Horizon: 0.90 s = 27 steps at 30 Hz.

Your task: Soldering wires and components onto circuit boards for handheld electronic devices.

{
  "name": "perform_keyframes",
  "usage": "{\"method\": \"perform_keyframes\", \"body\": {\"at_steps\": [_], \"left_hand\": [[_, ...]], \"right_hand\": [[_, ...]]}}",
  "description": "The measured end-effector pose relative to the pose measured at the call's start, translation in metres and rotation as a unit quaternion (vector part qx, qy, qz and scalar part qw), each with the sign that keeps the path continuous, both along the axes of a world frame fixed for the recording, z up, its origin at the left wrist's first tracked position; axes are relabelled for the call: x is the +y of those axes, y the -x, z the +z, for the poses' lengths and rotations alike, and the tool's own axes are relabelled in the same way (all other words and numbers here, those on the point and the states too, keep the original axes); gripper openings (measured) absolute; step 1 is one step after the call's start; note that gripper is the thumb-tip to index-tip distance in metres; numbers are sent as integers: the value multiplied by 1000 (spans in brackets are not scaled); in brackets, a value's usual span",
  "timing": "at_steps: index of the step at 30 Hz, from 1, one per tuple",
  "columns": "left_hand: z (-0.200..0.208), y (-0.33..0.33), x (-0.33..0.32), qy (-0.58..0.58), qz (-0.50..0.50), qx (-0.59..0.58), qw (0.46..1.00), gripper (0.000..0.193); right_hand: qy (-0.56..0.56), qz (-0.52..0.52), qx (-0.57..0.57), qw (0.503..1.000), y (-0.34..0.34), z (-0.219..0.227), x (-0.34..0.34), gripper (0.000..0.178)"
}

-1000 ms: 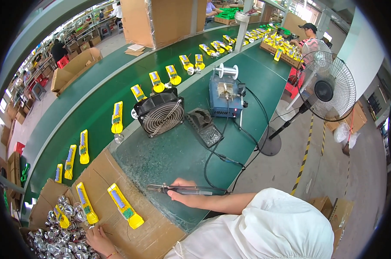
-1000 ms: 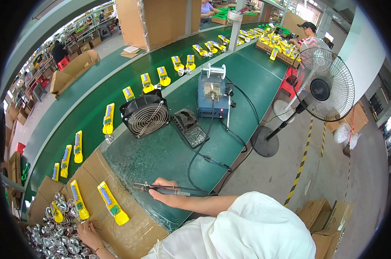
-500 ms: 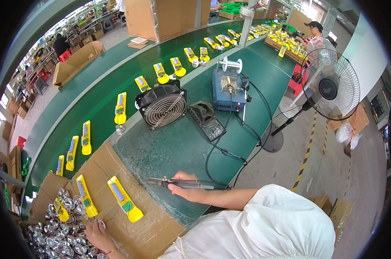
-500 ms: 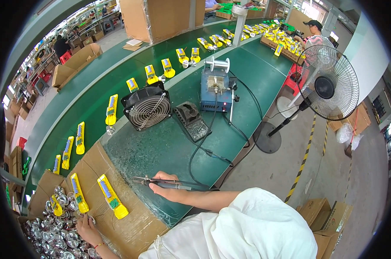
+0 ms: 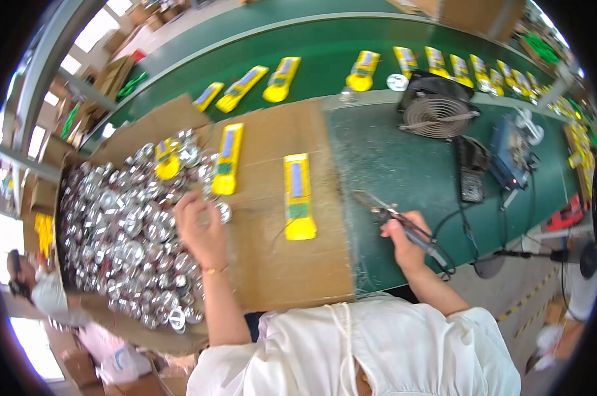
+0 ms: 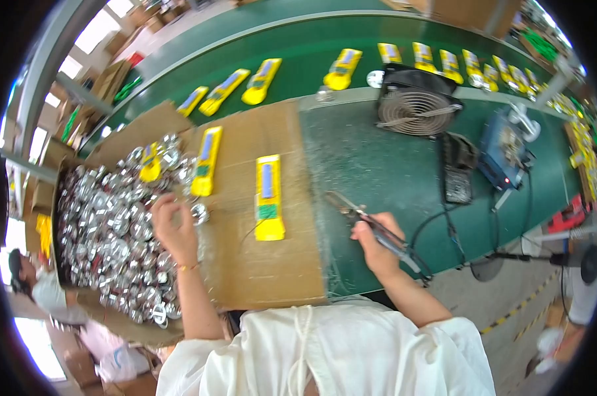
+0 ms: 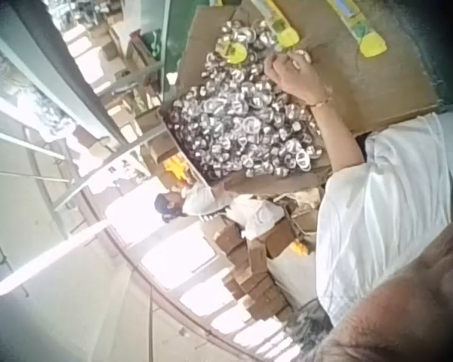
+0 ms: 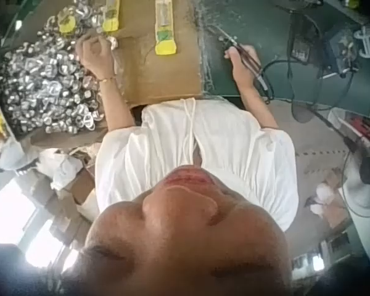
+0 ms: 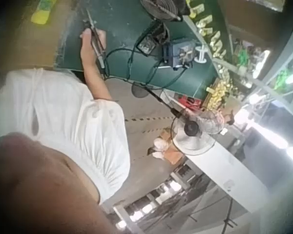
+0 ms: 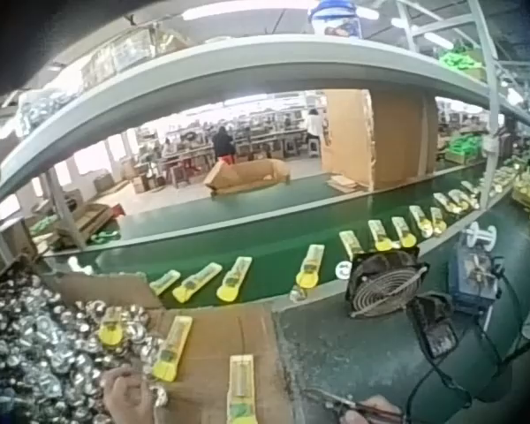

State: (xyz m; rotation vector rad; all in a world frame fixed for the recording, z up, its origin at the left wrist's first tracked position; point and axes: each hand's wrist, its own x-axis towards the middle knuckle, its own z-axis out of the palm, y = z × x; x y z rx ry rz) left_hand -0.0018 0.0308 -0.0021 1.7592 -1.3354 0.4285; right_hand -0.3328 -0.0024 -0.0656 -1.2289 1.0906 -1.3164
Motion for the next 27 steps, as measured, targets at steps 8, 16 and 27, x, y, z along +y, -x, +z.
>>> {"method": "perform_keyframes", "body": {"at_steps": [8, 16, 27], "left_hand": [[-5, -12, 26, -57, 89, 77, 991, 14], [-19, 0, 8, -171, 1, -100, 980, 25], [4, 34, 6, -212, -51, 207, 954, 9]], "right_hand": [[11, 4, 43, 999, -7, 2, -1, 15], [17, 3, 34, 999, -4, -2, -3, 11], [20, 13, 52, 998, -1, 9, 4, 17]]}}
